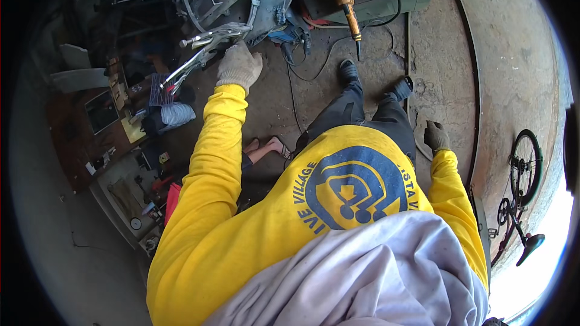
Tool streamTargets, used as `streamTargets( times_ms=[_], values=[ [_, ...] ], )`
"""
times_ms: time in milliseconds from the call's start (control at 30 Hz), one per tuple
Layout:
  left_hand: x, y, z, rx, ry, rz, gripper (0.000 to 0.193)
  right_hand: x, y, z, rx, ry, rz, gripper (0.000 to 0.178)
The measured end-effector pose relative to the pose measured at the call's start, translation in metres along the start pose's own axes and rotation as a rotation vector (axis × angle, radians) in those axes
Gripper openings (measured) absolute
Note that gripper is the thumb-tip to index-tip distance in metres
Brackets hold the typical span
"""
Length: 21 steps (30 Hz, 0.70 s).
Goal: The person uses a tool to secure a metal frame on a table and then holds a component against the frame while a secondary person assists by applying a welding torch to join the parts.
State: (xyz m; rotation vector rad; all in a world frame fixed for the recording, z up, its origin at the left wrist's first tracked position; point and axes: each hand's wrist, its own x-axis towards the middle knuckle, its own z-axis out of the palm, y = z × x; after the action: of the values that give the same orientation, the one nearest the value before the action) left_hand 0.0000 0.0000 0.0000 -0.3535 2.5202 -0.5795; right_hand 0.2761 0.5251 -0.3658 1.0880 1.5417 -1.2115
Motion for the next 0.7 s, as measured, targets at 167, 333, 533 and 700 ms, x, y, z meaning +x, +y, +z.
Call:
streamTargets(
  times_ms=[167,333,533,700],
  values=[
    [-0.012,0.002,0.023,-0.929,0.043,0.109,0.092,0.015,-0.027,-0.036,0.048,-0.092,-0.268,0.027],
    [-0.032,0.012,0.052,-1.07,0.199,0.024,0.097,-0.03,-0.089,-0.026,0.064,-0.072,-0.189,0.033],
    [-0.04,0.016,0.041,-0.798,0.392,0.124,0.092,-0.054,-0.135,-0.033,0.065,-0.079,-0.185,0.044],
    [-0.028,0.021,0.019,-0.407,0.407,0.074,0.072,-0.058,-0.151,-0.035,-0.08,-0.033,-0.282,0.045]
  ],
)
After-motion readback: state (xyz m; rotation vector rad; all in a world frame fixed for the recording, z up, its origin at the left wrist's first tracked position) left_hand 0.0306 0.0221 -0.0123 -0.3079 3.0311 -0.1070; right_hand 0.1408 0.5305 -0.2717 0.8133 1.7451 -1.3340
